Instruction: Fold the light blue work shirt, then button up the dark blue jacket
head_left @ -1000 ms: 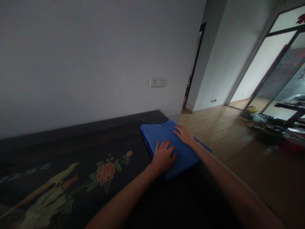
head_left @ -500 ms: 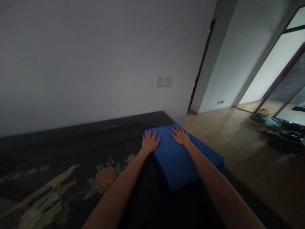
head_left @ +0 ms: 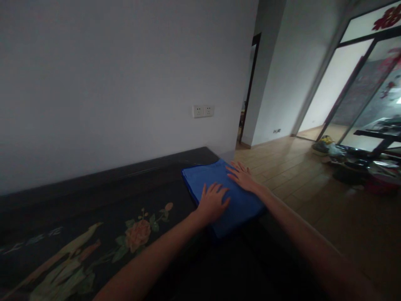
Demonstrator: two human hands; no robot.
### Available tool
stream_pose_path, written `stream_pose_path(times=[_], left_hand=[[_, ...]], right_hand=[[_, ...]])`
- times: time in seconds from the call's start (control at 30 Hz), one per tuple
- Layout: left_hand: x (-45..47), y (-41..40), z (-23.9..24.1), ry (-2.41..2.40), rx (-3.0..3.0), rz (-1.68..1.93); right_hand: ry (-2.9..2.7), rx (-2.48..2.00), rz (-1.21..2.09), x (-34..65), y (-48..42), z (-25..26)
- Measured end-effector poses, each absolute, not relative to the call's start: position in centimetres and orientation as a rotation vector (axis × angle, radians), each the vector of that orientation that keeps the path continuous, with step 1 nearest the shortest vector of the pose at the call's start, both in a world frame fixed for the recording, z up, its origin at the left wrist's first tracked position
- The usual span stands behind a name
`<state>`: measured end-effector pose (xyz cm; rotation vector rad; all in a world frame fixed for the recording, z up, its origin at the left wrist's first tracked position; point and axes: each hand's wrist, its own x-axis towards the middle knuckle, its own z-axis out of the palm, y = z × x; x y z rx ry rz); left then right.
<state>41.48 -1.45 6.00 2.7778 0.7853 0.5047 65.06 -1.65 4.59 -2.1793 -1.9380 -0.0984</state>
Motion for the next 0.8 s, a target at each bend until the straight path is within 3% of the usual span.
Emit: stream_pose_path(times=[0.27, 0.5, 0.63, 0.8], left_hand=[[39.9, -5.1, 1.5, 0.7, 2.857, 0.441], [39.8, -5.0, 0.5, 0.694, 2.836, 0.57], [39.4, -5.6, 0.6, 0.739, 2.734, 0.635], [35.3, -7.3, 2.6, 0.794, 2.55, 0.795]], right_hand=[[-1.836, -2.391, 0.021, 67.7, -9.0, 0.8], [-1.829, -2.335, -0.13, 67.4, -9.2, -0.4], [-1.837, -2.406, -0.106, 67.1, -9.2, 0.2], [-1.87, -2.267, -0.332, 63.8, -9.1, 3.3]])
